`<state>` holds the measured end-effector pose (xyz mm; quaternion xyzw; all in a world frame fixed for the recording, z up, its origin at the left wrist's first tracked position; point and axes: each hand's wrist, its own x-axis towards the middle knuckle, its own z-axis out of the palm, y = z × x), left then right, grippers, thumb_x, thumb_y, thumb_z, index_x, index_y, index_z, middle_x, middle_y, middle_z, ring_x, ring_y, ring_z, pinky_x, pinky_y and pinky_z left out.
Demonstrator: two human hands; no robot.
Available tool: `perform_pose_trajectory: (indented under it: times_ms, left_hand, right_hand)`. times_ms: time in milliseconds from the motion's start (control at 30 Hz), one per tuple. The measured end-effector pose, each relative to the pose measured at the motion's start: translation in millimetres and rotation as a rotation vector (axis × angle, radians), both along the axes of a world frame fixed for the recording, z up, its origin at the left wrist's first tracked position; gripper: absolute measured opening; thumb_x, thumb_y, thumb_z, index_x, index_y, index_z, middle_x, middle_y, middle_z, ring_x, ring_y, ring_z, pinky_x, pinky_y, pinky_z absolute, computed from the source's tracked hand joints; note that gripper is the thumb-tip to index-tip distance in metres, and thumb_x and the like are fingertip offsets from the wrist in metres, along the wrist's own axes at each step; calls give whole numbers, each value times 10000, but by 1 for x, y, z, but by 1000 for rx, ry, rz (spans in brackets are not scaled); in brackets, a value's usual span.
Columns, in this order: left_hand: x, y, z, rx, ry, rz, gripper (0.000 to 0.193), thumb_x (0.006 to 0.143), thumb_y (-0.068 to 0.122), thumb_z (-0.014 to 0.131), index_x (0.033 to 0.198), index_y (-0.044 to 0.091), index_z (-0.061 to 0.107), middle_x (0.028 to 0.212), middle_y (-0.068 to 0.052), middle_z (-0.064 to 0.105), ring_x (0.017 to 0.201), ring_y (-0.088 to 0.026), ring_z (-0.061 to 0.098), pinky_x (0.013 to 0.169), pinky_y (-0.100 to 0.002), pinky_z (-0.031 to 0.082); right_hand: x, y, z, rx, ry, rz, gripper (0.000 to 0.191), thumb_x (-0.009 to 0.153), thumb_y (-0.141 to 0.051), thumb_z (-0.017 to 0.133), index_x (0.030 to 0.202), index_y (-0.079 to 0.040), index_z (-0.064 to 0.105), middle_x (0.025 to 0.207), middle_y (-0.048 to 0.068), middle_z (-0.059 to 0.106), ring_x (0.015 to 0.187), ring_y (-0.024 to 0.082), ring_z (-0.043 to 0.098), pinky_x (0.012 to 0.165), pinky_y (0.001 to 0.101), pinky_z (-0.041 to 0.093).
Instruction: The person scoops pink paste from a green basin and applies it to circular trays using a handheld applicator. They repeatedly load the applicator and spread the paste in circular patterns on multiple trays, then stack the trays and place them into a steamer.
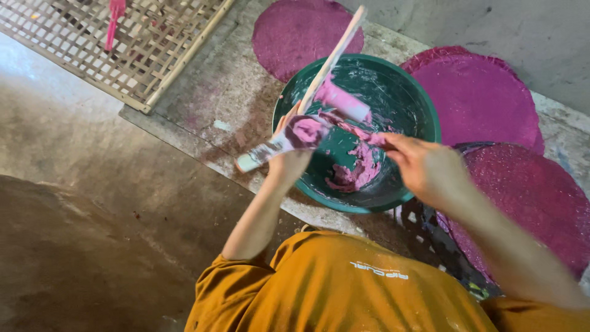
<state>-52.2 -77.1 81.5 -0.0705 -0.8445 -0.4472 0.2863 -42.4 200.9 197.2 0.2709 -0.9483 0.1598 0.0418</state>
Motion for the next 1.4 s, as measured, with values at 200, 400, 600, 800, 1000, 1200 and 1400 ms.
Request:
perform_pose_trajectory:
  times_ms: [200,400,600,800,1000,1200,1400]
  left_hand:
    - [-14,9,5,-446,-135,175,656,772,193,797,1374,74,566,1661,-228,297,1264,-366,527,941,-432,558]
    - [-19,-9,-4,-399,-90,112,747,811,196,663,1509,85,420,1376,-148,547,1115,-316,631,857,-378,575]
    - [-9,16,-11,-461,-98,-103,593,1036,277,591,1586,122,435,1085,-82,612,961,-264,673,812,-356,568]
    - [-10,-2,-14,-427,-60,-163,380,893,278,684,1242,131,658,1130,-92,729,945,-227,720,757,-351,557]
    - [-24,-25,-32,779,-395,-153,350,836,-39,669,1166,75,646,914,-37,640,713,-174,569,574,-311,455]
    - [32,91,-42,1196,-790,-645,310,728,-89,662,1026,-6,691,930,-86,685,880,-197,674,758,-314,551]
    - [97,241,-35,1123,-993,-1323,394,757,-67,668,1148,-35,695,1086,-107,719,1007,-179,675,881,-312,547]
  right_hand:
    - [11,-29,-122,-586,-328,-87,364,1002,-177,641,1340,-43,634,1036,193,766,909,148,720,795,318,583]
    - [1,1,-63,-476,-558,-124,387,966,-214,623,1325,-79,671,1015,164,812,896,125,672,802,309,558]
    - [3,-35,-13,373,-328,-49,299,1043,-349,560,1297,-291,708,899,96,755,860,303,729,716,445,544]
    - [52,-25,-10,370,355,200,365,839,-124,626,1192,-48,685,781,55,623,632,213,680,557,358,546]
    - [34,20,-41,488,-81,29,197,1040,-169,522,1158,-79,652,986,112,679,782,290,715,616,434,566]
    - [24,76,-54,-485,-69,105,268,1171,-300,443,1274,-115,606,1367,202,634,1303,314,638,1091,455,523]
    - [90,153,-51,-1847,-362,366,862,1051,-599,610,1649,-284,74,1396,191,515,1164,306,625,958,432,564]
